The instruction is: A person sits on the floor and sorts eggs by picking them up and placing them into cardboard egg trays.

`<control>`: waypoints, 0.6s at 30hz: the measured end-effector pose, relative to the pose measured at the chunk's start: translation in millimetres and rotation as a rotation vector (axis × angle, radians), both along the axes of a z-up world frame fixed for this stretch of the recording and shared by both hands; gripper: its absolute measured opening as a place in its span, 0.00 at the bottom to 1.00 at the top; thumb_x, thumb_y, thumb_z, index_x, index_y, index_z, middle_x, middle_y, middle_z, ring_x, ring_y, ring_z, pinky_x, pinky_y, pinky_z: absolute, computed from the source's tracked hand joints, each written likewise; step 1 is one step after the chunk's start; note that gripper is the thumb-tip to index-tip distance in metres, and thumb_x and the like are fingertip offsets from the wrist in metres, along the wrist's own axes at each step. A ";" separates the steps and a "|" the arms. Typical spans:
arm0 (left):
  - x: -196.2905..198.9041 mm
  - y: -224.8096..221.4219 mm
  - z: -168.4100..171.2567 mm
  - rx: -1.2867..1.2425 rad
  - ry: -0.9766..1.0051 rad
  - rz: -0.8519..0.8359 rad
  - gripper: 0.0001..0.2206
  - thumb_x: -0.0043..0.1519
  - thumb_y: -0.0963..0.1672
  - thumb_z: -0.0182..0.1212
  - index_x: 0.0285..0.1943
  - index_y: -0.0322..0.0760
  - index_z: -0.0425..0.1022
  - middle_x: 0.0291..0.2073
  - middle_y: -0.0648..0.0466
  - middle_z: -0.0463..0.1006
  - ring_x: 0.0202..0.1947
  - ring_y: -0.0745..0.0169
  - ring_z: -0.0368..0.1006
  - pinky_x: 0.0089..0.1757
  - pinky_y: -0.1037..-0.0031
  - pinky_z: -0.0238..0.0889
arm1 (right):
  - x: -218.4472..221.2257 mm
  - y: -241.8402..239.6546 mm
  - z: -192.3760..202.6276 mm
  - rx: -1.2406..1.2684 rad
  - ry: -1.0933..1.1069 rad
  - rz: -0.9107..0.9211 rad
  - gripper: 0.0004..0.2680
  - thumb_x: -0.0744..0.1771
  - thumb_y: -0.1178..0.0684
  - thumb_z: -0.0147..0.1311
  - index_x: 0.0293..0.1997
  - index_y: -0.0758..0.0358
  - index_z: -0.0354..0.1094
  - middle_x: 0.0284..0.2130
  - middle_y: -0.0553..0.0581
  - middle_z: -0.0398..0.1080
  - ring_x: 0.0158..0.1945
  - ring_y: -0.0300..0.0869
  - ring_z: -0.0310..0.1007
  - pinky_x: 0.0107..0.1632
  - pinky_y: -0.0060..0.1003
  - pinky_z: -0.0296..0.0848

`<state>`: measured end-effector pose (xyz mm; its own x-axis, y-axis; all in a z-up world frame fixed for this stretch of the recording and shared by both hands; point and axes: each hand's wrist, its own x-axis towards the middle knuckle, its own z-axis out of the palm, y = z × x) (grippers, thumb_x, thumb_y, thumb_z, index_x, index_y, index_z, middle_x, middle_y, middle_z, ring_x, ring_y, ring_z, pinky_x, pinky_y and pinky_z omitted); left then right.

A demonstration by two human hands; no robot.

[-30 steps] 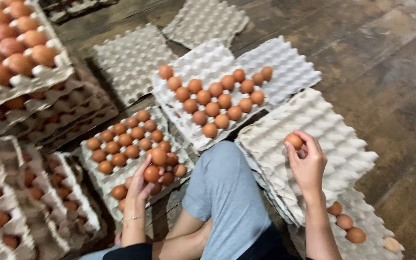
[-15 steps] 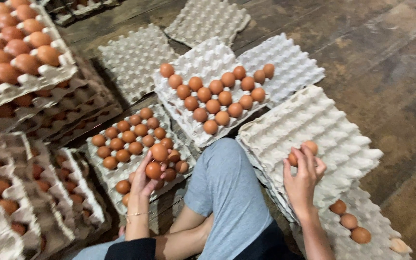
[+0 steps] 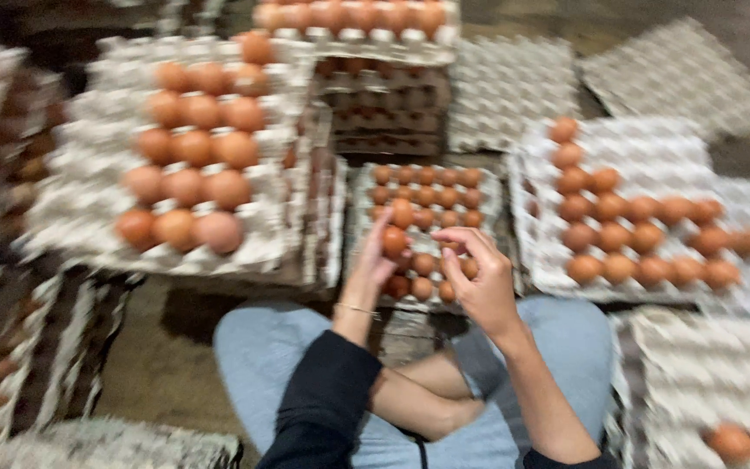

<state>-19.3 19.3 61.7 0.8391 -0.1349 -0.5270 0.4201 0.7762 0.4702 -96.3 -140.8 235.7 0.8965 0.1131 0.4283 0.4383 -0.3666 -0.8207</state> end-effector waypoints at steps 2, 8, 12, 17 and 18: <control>0.7 -2.7 1.2 -0.006 -0.049 0.041 0.16 0.54 0.54 0.61 0.41 0.46 0.67 0.33 0.53 0.69 0.23 0.61 0.71 0.20 0.78 0.61 | 16.8 40.3 12.5 0.008 -0.058 0.155 0.07 0.61 0.60 0.51 0.39 0.55 0.70 0.34 0.51 0.71 0.36 0.44 0.69 0.40 0.34 0.67; 2.7 54.0 19.8 -0.004 -0.118 0.182 0.17 0.54 0.57 0.58 0.41 0.49 0.70 0.32 0.57 0.70 0.26 0.67 0.71 0.24 0.80 0.61 | 40.2 140.0 50.8 -0.034 -0.198 0.552 0.10 0.62 0.53 0.53 0.46 0.55 0.66 0.36 0.55 0.67 0.39 0.48 0.63 0.42 0.40 0.64; 5.6 70.9 36.0 -0.013 -0.131 0.238 0.17 0.54 0.57 0.58 0.42 0.49 0.71 0.32 0.57 0.72 0.27 0.67 0.70 0.26 0.79 0.60 | 47.2 180.8 52.5 -0.178 -0.268 0.542 0.14 0.60 0.48 0.57 0.48 0.53 0.63 0.36 0.54 0.56 0.39 0.48 0.53 0.47 0.43 0.58; 7.9 66.9 52.4 -0.043 -0.128 0.270 0.17 0.53 0.57 0.57 0.43 0.50 0.72 0.31 0.57 0.73 0.28 0.67 0.70 0.28 0.78 0.59 | 47.0 187.5 64.2 -0.371 -0.285 0.467 0.15 0.57 0.44 0.60 0.43 0.52 0.65 0.32 0.51 0.52 0.38 0.46 0.50 0.44 0.41 0.53; 7.8 64.3 55.7 -0.050 -0.127 0.278 0.18 0.53 0.57 0.57 0.43 0.50 0.72 0.31 0.57 0.73 0.28 0.68 0.70 0.29 0.78 0.59 | 47.9 187.5 66.1 -0.432 -0.304 0.462 0.16 0.56 0.42 0.60 0.43 0.50 0.66 0.31 0.50 0.51 0.38 0.45 0.50 0.43 0.40 0.52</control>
<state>-11.5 83.6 117.4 0.9062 0.0858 -0.4140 0.1288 0.8766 0.4637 -48.4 46.7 301.8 0.5635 0.6701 0.4830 0.8146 -0.3536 -0.4598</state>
